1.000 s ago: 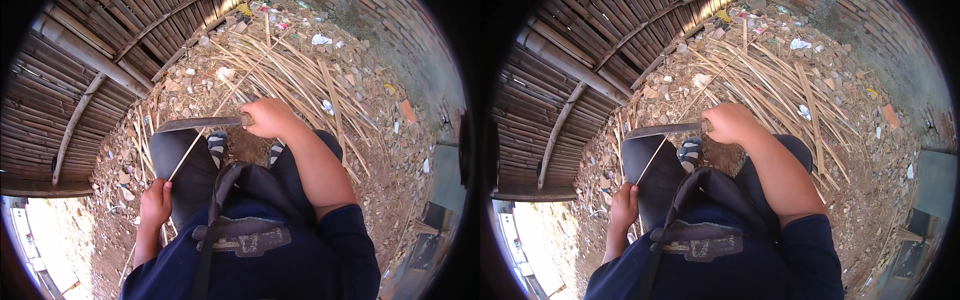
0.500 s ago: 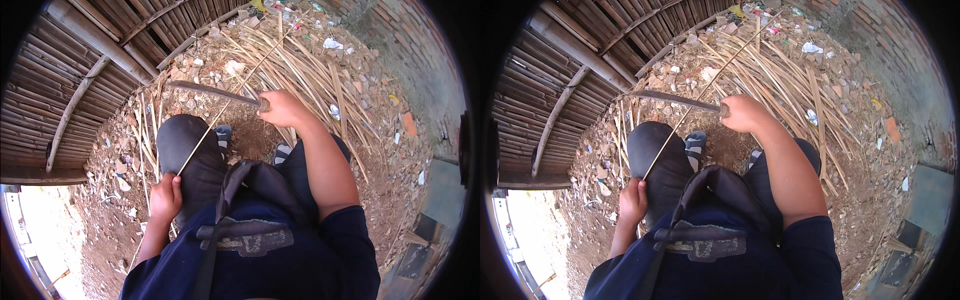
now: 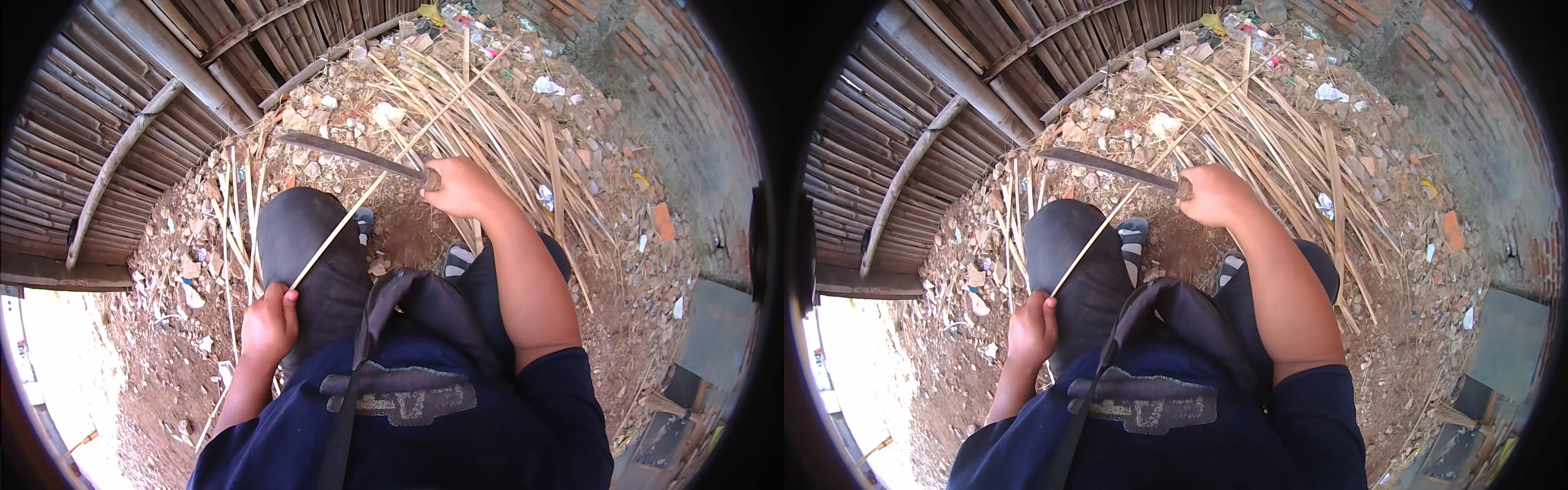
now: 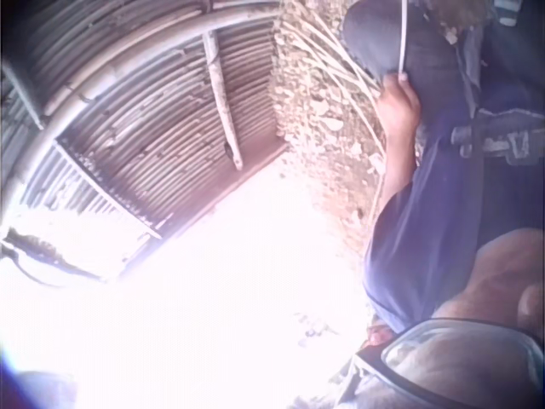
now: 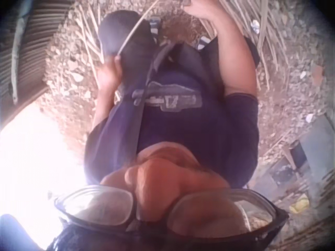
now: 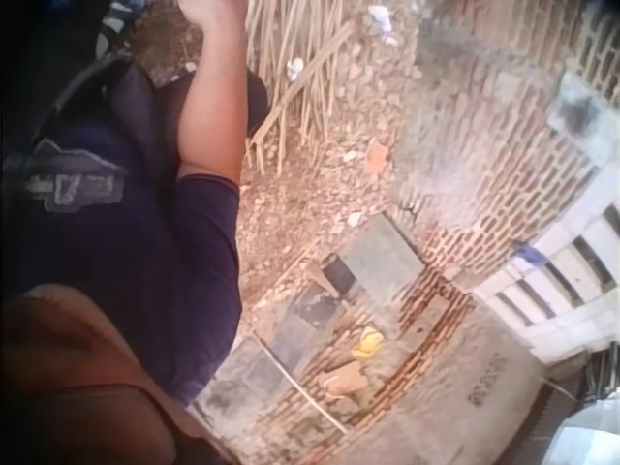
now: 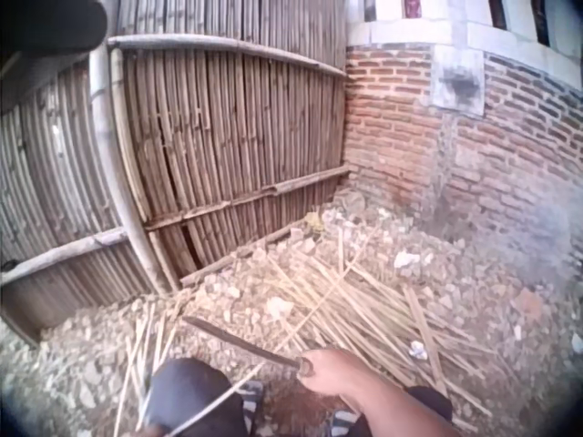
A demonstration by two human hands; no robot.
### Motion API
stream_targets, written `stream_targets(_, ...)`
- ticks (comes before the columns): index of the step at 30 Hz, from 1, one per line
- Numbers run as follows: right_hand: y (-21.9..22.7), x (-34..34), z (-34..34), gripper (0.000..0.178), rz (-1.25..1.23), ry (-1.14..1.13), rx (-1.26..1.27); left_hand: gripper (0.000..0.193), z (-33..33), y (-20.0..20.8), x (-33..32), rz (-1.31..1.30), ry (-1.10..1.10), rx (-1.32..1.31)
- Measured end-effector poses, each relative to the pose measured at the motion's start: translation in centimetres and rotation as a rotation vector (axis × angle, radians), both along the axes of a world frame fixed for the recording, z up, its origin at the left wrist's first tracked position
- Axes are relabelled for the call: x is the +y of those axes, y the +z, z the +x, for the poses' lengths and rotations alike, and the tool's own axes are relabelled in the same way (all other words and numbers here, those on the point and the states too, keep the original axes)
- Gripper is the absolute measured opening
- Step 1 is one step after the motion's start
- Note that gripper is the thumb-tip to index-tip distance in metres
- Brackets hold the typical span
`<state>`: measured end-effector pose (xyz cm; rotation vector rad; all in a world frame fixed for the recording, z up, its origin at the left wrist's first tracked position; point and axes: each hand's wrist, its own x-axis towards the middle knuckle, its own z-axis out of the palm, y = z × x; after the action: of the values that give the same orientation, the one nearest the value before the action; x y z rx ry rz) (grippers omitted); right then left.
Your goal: The person is shaving thin strips of bamboo with a machete while sitting on the ground.
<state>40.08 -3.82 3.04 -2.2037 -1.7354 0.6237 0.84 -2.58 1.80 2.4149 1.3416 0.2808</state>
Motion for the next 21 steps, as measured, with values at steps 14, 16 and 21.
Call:
stream_targets(14,-0.6,0.7,1.6,0.033,0.022,-0.084,0.055,0.025,0.0,0.8,0.9,-0.090,-0.064,-0.081)
stream_targets(16,0.2,0.2,0.9,0.032,-0.015,-0.075,0.013,0.027,0.0,1.1,0.9,-0.127,-0.051,-0.053)
stream_targets(21,2.7,-1.4,-2.6,0.023,-0.063,0.139,-0.101,0.028,-0.2,1.5,1.3,-0.181,-0.054,-0.095)
